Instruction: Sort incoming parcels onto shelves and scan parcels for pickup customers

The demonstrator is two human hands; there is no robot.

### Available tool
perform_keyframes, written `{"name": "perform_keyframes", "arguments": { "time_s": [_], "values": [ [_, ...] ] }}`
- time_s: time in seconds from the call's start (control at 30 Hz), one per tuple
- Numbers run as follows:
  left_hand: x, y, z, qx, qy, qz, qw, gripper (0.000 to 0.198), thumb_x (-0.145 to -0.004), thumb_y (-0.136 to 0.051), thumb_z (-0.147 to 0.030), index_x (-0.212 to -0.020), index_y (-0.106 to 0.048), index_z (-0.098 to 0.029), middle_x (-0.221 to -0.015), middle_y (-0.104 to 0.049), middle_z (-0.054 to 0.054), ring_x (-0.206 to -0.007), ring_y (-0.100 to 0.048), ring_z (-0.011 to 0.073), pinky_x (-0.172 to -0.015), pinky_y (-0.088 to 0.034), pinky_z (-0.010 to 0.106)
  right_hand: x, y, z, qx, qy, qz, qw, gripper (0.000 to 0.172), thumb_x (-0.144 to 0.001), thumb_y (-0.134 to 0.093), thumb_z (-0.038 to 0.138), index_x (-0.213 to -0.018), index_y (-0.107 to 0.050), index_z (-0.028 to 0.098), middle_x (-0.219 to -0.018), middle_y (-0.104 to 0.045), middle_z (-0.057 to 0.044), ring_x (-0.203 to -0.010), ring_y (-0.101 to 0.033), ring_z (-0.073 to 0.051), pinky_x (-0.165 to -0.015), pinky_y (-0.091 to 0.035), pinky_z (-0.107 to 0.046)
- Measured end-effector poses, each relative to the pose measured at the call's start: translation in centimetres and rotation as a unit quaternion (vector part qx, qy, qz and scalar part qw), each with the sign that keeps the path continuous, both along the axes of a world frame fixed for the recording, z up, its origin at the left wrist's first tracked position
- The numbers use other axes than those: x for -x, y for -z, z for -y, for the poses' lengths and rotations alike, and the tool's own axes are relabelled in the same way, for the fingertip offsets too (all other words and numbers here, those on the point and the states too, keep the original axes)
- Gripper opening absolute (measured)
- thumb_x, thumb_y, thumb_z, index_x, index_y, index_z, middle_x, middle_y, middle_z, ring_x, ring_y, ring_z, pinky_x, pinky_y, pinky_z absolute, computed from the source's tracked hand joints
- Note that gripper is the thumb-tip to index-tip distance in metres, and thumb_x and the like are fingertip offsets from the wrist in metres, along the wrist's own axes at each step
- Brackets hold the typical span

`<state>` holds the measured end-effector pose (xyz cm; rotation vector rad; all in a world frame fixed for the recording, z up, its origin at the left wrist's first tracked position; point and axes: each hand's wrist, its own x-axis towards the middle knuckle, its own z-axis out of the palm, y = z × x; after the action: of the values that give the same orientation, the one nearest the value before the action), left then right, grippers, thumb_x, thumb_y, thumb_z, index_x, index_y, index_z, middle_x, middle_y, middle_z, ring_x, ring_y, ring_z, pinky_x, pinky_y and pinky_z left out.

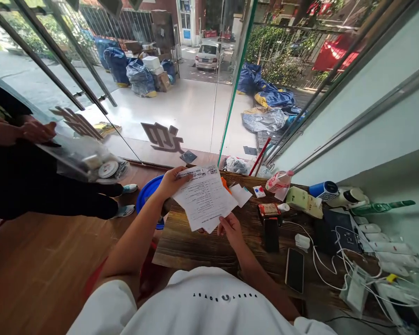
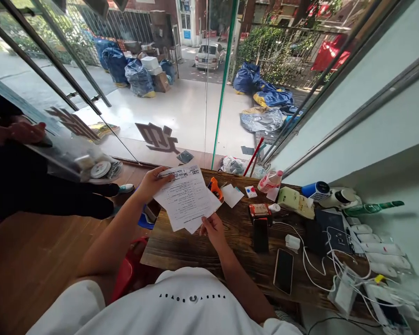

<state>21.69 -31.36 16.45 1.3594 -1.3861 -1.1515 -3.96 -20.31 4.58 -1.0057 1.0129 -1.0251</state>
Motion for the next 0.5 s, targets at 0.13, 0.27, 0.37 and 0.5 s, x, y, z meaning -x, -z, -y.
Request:
{"name": "perform_keyframes", "arguments": {
  "time_s": [0.13, 0.27, 0.37, 0.5],
  "values": [
    [2.2, 0.8, -1.8, 0.041, -0.081, -0.044, 0.995, 0.033, -0.075, -0.073, -0.046, -0.088, -0.064, -0.017, -0.073, -0.062, 0.000, -0.062, -0.054, 0.0127, -0.053, -0.040, 0.022, 1.5, -0.7, 1.2, -0.005, 0.071, -0.007, 0.997, 0.056, -0.080, -0.066, 0.057, -0.124, -0.055, 0.025, -0.084, -0.068, -0.004, -0.050, -0.051, -0.014, -0.040, -0.043, -0.028],
    [3.2, 2.8, -4.3, -0.003, -0.119, -0.106, 0.987, 0.029, -0.075, -0.072, -0.045, -0.080, -0.059, -0.019, -0.069, -0.061, -0.002, -0.060, -0.054, 0.0121, -0.055, -0.042, 0.023, 4.6, -1.9, 3.8, 0.045, 0.104, -0.069, 0.991, 0.048, -0.080, -0.064, 0.059, -0.106, -0.066, 0.019, -0.075, -0.066, -0.003, -0.053, -0.049, -0.016, -0.045, -0.042, -0.029],
    [3.5, 3.6, -6.3, -0.098, -0.026, -0.116, 0.988, 0.030, -0.067, -0.078, -0.043, -0.074, -0.063, -0.018, -0.069, -0.066, 0.001, -0.062, -0.059, 0.0152, -0.059, -0.046, 0.026, 8.1, -3.9, 6.4, 0.092, 0.079, -0.132, 0.984, 0.043, -0.078, -0.066, 0.059, -0.088, -0.069, 0.017, -0.074, -0.066, -0.002, -0.066, -0.054, -0.018, -0.058, -0.044, -0.029],
    [4.9, 4.1, -8.2, -0.166, 0.033, -0.155, 0.973, 0.045, -0.064, -0.083, -0.041, -0.098, -0.069, -0.016, -0.094, -0.072, 0.008, -0.088, -0.067, 0.0232, -0.081, -0.054, 0.035, 11.9, -7.7, 9.0, 0.139, -0.076, -0.182, 0.971, 0.042, -0.081, -0.062, 0.057, -0.083, -0.069, 0.016, -0.072, -0.061, -0.001, -0.064, -0.052, -0.015, -0.055, -0.037, -0.024]
  ]
}}
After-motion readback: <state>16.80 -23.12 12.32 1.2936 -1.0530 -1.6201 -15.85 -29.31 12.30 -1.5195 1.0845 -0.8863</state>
